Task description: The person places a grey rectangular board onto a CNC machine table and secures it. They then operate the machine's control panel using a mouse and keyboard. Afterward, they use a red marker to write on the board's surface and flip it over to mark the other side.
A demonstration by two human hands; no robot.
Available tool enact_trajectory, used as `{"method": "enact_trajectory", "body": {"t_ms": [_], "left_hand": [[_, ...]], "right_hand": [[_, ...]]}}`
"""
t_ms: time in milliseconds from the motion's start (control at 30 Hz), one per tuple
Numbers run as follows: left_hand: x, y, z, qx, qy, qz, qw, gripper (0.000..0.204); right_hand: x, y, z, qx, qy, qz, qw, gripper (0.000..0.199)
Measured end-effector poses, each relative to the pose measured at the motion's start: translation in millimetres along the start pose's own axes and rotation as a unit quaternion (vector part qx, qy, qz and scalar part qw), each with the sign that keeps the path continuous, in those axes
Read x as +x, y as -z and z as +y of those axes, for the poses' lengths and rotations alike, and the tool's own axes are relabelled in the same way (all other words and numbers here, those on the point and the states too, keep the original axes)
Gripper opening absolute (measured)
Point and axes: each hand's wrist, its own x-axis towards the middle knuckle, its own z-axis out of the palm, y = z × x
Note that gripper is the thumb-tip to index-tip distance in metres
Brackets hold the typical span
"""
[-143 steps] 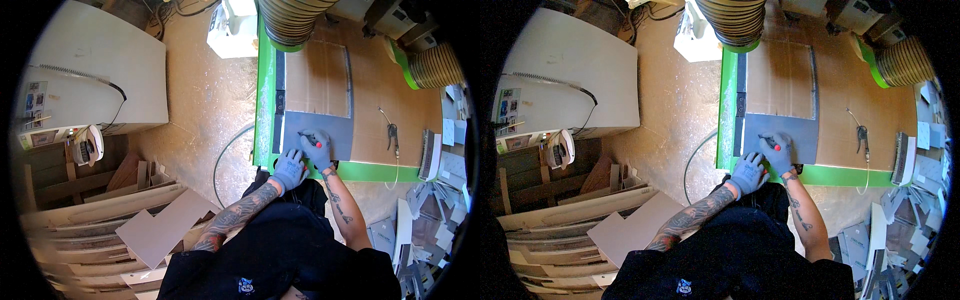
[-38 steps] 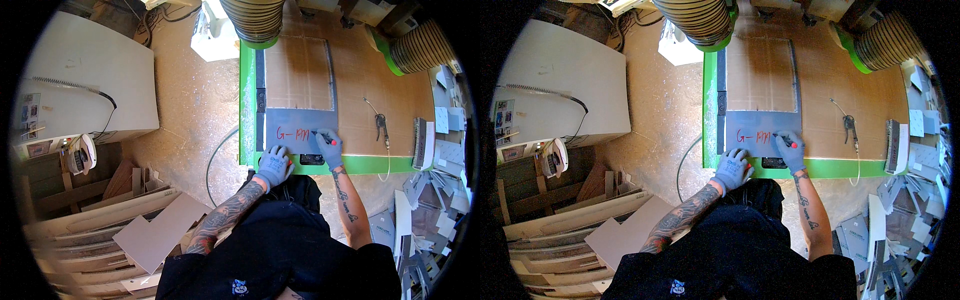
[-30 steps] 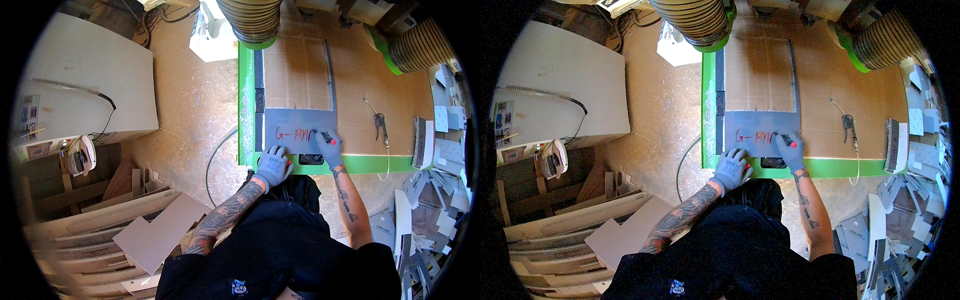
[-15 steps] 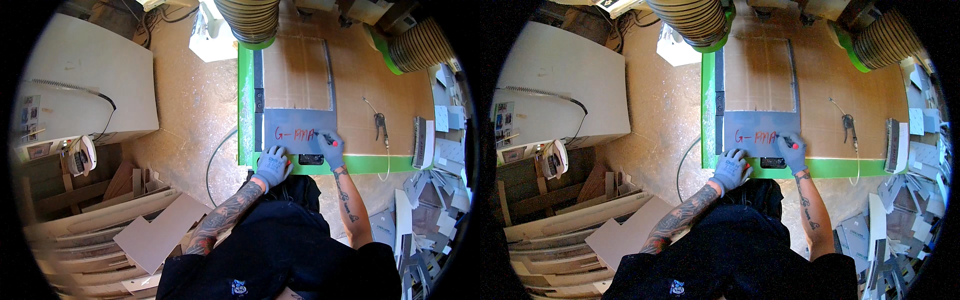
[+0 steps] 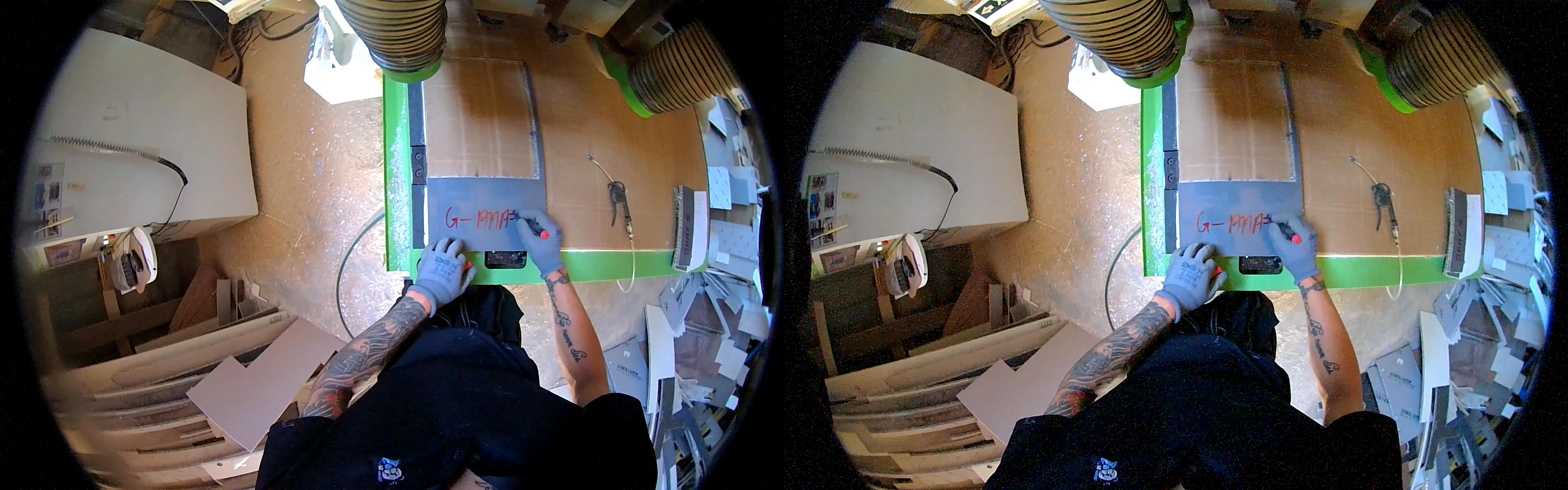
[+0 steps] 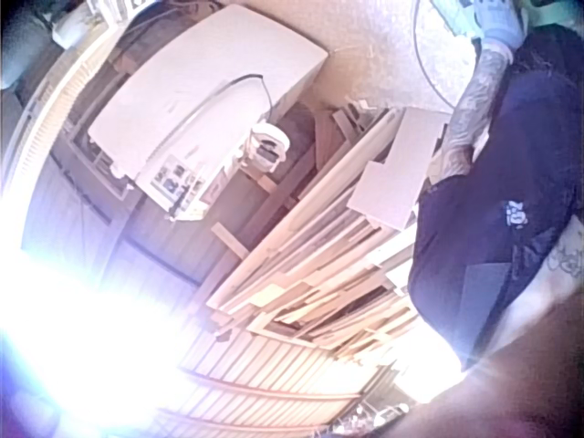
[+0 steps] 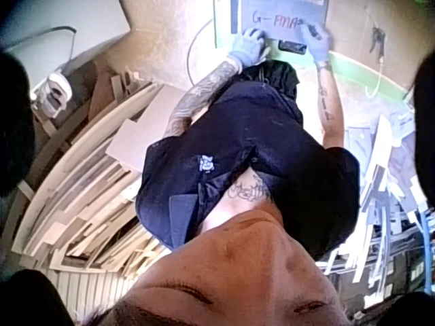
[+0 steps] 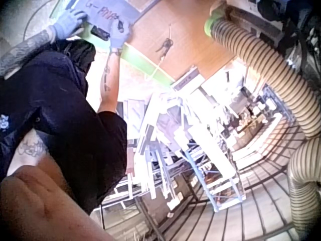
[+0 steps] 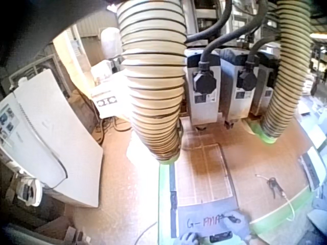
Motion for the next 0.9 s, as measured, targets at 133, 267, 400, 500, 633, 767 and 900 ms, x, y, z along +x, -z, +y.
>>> {"method": "enact_trajectory", "body": {"t_ms": [133, 267, 400, 500, 633, 767, 900], "left_hand": [[0, -1, -1, 0.012, -0.007, 0.01, 1.0, 0.035], [0, -2, -1, 0.008, -0.01, 0.025, 1.0, 0.034], [0, -1, 0, 0.005, -0.014, 0.02, 1.0, 0.033], [0, -3, -2, 0.01, -0.013, 0.024, 1.0, 0.033], [0, -6, -2, 0.01, -0.011, 0.029, 0.999, 0.033], [1, -4, -1, 0.011, -0.012, 0.025, 1.0, 0.034], [2, -1, 0, 0.003, -0.005, 0.008, 1.0, 0.034]], "right_hand": [[-9, 2, 9, -0.004, -0.013, -0.008, 1.0, 0.009], [-3, 5, 8, 0.014, -0.014, 0.051, 0.999, 0.009], [2, 14, 22, 0.036, -0.018, 0.07, 0.997, 0.01], [4, 13, 17, 0.028, -0.001, 0.087, 0.996, 0.01], [-4, 19, 12, -0.025, 0.04, -0.003, 0.999, 0.012], [-9, 21, 19, 0.002, -0.038, 0.041, 0.998, 0.011], [-9, 19, 15, 0.001, -0.003, 0.08, 0.997, 0.009]]}}
